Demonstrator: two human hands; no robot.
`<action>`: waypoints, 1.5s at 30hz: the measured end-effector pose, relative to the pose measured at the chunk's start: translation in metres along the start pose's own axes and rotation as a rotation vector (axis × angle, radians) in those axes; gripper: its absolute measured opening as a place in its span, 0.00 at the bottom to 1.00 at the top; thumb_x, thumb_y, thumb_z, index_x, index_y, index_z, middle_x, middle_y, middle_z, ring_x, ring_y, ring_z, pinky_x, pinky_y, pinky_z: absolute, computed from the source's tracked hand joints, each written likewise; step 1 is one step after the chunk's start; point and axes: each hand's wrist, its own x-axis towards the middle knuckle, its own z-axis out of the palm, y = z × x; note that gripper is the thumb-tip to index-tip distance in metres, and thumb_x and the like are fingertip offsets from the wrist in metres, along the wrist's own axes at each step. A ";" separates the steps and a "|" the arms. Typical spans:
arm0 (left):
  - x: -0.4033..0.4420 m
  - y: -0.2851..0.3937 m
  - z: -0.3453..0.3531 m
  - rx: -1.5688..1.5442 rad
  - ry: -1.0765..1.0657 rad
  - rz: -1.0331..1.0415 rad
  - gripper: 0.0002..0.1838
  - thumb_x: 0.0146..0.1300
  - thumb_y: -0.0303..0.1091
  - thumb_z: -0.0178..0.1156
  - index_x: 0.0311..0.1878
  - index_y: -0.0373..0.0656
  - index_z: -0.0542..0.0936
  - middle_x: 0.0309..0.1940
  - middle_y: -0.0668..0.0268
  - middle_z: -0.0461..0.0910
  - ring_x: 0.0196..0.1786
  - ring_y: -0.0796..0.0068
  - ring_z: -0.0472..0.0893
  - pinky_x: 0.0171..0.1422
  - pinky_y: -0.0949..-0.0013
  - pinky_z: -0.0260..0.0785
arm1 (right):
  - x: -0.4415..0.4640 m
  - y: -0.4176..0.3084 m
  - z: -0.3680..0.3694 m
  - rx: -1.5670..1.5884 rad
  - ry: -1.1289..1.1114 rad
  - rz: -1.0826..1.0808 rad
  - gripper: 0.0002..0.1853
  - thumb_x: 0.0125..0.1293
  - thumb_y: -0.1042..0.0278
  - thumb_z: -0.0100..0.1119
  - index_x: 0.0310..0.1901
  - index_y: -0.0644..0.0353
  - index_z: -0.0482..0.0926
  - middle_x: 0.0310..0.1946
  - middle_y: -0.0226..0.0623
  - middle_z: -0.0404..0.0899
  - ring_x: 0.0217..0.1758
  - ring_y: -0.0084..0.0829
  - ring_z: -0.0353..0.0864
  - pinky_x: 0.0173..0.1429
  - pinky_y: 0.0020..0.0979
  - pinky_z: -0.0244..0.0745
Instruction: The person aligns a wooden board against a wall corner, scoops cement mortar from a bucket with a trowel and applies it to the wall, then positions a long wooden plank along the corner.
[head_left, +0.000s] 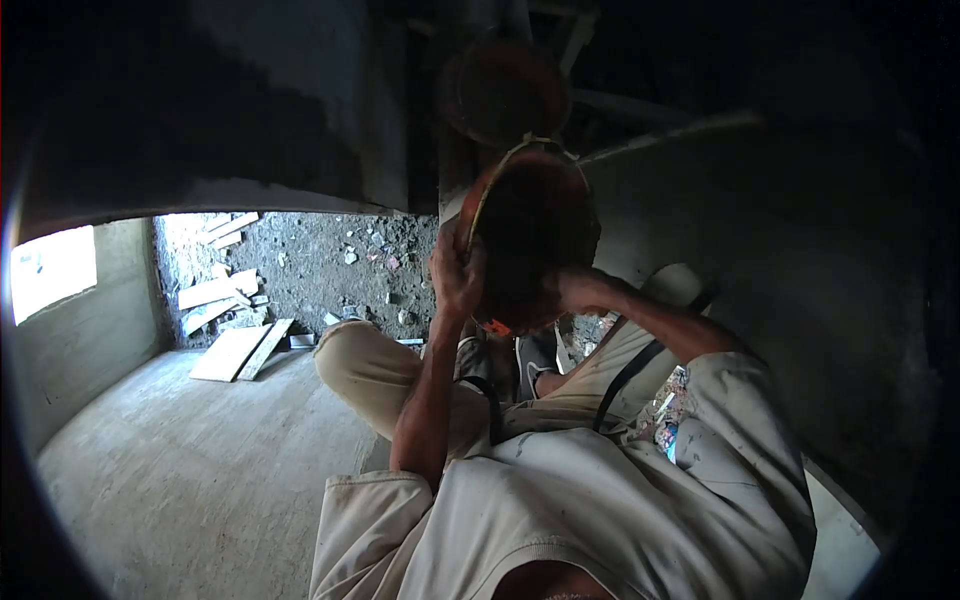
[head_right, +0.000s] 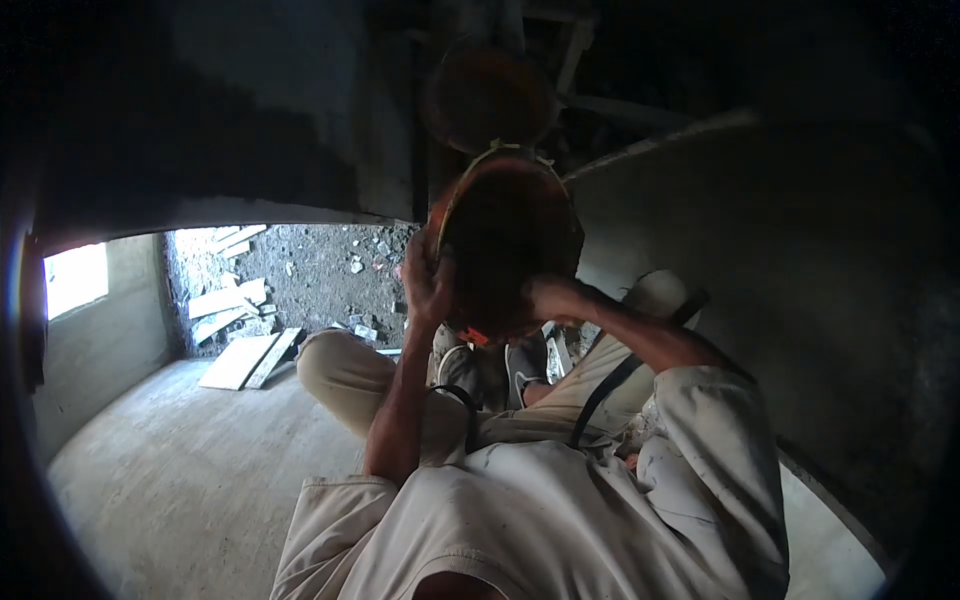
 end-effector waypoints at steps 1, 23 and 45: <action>-0.002 -0.002 0.000 -0.012 0.014 0.005 0.17 0.62 0.29 0.56 0.54 0.39 0.72 0.39 0.53 0.79 0.40 0.60 0.80 0.45 0.61 0.71 | 0.009 0.005 0.021 0.006 0.006 0.005 0.12 0.59 0.67 0.55 0.45 0.58 0.78 0.32 0.46 0.81 0.27 0.39 0.83 0.29 0.37 0.80; -0.001 0.002 0.007 -0.025 0.020 -0.010 0.16 0.60 0.28 0.58 0.51 0.39 0.73 0.34 0.55 0.78 0.37 0.64 0.79 0.43 0.61 0.71 | -0.055 -0.040 -0.023 -0.054 0.656 0.209 0.16 0.58 0.74 0.53 0.50 0.64 0.74 0.42 0.47 0.80 0.37 0.43 0.84 0.34 0.41 0.80; 0.002 -0.006 0.000 0.020 -0.004 0.020 0.16 0.62 0.30 0.55 0.53 0.36 0.73 0.37 0.54 0.78 0.40 0.60 0.79 0.48 0.61 0.70 | -0.010 -0.062 0.024 -0.205 0.568 0.244 0.25 0.59 0.71 0.51 0.61 0.61 0.70 0.38 0.41 0.79 0.40 0.39 0.80 0.43 0.42 0.72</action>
